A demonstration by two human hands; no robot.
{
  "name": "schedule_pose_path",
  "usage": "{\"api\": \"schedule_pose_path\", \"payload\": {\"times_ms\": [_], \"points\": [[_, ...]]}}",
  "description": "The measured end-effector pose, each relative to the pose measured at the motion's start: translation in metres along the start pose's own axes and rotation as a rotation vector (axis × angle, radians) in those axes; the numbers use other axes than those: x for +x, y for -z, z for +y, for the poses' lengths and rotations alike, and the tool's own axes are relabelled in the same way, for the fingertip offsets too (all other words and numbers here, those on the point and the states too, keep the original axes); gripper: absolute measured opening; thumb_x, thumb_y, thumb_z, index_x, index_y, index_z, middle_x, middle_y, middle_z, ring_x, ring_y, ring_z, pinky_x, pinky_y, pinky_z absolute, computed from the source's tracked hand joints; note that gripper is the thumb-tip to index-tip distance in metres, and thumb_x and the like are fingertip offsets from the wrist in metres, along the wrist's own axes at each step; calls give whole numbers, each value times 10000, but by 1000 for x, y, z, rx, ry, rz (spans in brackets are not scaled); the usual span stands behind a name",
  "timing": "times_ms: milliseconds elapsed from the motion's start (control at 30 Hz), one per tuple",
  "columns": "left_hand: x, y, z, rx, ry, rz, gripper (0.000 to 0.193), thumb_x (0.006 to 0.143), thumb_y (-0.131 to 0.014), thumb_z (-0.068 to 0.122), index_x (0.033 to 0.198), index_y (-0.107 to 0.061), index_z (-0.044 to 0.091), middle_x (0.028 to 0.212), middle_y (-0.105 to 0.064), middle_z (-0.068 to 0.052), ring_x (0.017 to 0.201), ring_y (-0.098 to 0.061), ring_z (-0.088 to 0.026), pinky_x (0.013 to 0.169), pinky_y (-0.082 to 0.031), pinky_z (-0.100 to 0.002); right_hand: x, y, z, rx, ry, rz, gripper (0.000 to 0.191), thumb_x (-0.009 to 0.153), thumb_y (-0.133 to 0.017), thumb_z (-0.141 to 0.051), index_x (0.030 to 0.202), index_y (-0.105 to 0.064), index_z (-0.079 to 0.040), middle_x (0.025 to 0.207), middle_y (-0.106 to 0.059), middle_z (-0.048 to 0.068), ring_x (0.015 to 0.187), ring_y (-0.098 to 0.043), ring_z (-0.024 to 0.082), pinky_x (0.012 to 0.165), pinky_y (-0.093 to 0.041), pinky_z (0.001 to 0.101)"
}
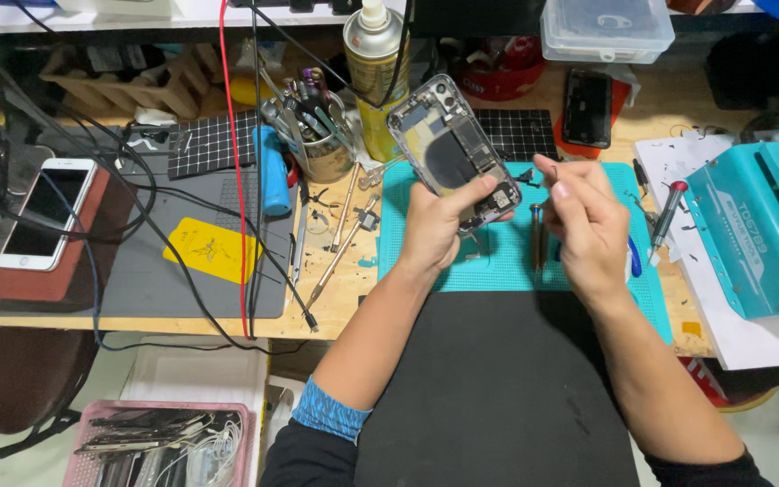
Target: The person repairs a disassembled smartphone at a workbench, holding the phone body in one hand while using a screwdriver and pliers to remove and reposition small internal components and screws. They set the phone down and pick it back up repeatedly while working on the internals.
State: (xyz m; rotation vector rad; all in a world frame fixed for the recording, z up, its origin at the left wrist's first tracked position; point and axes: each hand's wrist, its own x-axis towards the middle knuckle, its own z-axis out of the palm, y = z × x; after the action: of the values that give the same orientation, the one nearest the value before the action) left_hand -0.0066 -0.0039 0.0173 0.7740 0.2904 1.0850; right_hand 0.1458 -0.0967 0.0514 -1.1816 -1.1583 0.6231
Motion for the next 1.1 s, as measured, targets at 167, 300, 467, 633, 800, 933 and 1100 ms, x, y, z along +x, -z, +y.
{"api": "schedule_pose_path", "payload": {"times_ms": [167,300,467,633,800,933,1100], "points": [[2,3,9,-78,76,-30,274,909,-711,15,1161,-662,-80,1099,-736,-198,895,-746,-268,665,-665,-409,-2,8,-15,-451,382,-5,218,1008,-742,31,1224,-727,3,1033,-637,63,822,-603,90,693,-478,214],[2,6,13,-111,139,-116,315,926,-698,32,1217,-626,-65,1108,-722,-221,943,-756,-294,634,-647,-398,-3,9,-23,-580,489,36,141,955,-810,31,1079,-752,-4,1013,-694,90,777,-640,123,662,-488,231],[4,10,14,-136,199,-167,330,924,-687,32,1226,-624,-87,1099,-726,-217,952,-757,-308,646,-655,-411,-4,10,-29,-629,563,6,172,949,-799,34,1107,-763,-23,992,-693,86,837,-672,153,716,-531,249],[3,12,13,-123,191,-195,327,923,-688,41,1216,-625,-90,1083,-727,-205,920,-751,-292,642,-655,-416,-4,10,-30,-662,602,9,186,936,-803,37,1107,-762,-25,988,-687,89,836,-673,166,720,-533,261],[4,12,13,-118,191,-198,314,927,-686,41,1204,-633,-96,1081,-727,-205,916,-751,-284,643,-655,-413,-4,9,-31,-675,624,5,194,915,-810,43,1090,-761,-25,1024,-684,91,816,-664,173,699,-523,269],[5,10,14,-125,182,-197,312,918,-690,36,1198,-635,-90,1072,-729,-209,892,-750,-277,637,-655,-410,-2,9,-31,-691,658,7,188,917,-816,43,1082,-758,-28,1007,-682,85,840,-670,192,715,-523,284],[4,8,15,-59,144,-169,304,917,-692,14,1191,-635,-104,1059,-729,-220,870,-751,-271,628,-653,-397,1,10,-29,-772,736,-15,186,899,-824,52,1054,-749,-19,1004,-676,85,840,-659,221,707,-513,310]]}}
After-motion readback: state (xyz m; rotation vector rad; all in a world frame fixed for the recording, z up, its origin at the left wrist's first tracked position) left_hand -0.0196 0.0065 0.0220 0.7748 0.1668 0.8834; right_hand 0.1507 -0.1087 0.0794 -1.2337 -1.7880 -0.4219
